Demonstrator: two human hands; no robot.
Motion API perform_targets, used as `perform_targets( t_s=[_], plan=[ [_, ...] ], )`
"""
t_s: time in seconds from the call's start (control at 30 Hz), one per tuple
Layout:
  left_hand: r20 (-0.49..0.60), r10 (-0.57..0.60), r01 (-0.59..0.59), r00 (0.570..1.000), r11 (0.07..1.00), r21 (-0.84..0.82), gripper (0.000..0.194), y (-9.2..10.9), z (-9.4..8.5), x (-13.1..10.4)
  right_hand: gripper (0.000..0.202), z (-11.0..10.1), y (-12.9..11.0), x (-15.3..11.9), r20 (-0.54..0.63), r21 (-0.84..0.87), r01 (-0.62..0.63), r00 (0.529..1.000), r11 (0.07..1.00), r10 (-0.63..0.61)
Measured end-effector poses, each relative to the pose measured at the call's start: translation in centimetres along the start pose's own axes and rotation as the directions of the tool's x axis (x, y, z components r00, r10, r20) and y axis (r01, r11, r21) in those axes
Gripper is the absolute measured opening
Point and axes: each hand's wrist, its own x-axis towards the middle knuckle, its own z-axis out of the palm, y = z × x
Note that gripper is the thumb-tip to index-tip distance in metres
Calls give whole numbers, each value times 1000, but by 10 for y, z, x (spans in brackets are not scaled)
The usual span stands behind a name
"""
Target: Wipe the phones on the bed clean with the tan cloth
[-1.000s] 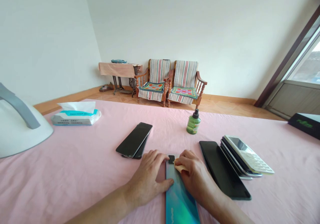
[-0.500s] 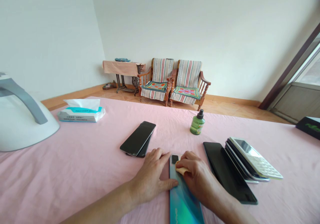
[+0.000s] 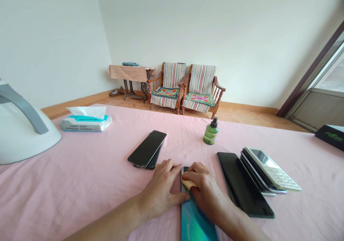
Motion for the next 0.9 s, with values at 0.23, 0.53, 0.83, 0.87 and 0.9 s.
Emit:
perform_targets(
  t_s=[0.23, 0.53, 0.83, 0.87, 0.9],
  plan=[
    [0, -4, 4, 1000, 1000, -8, 63, -1, 1, -1, 30, 0, 5, 0, -10, 40, -24, 1000, 999, 24],
    [2, -2, 2, 1000, 1000, -8, 64, -2, 1, -1, 27, 1, 0, -2, 3, 19, -66, 998, 998, 66],
    [-20, 3, -4, 1000, 999, -42, 65, -2, 0, -1, 31, 0, 3, -4, -22, 9, -55, 998, 998, 55],
    [-8, -3, 2, 1000, 999, -54, 66, -2, -1, 0, 29, -3, 4, -4, -32, -19, -74, 997, 997, 73],
    [6, -9, 10, 1000, 998, -67, 66, -2, -2, 0, 28, -6, 5, -4, -43, -39, -94, 995, 995, 92]
  ],
)
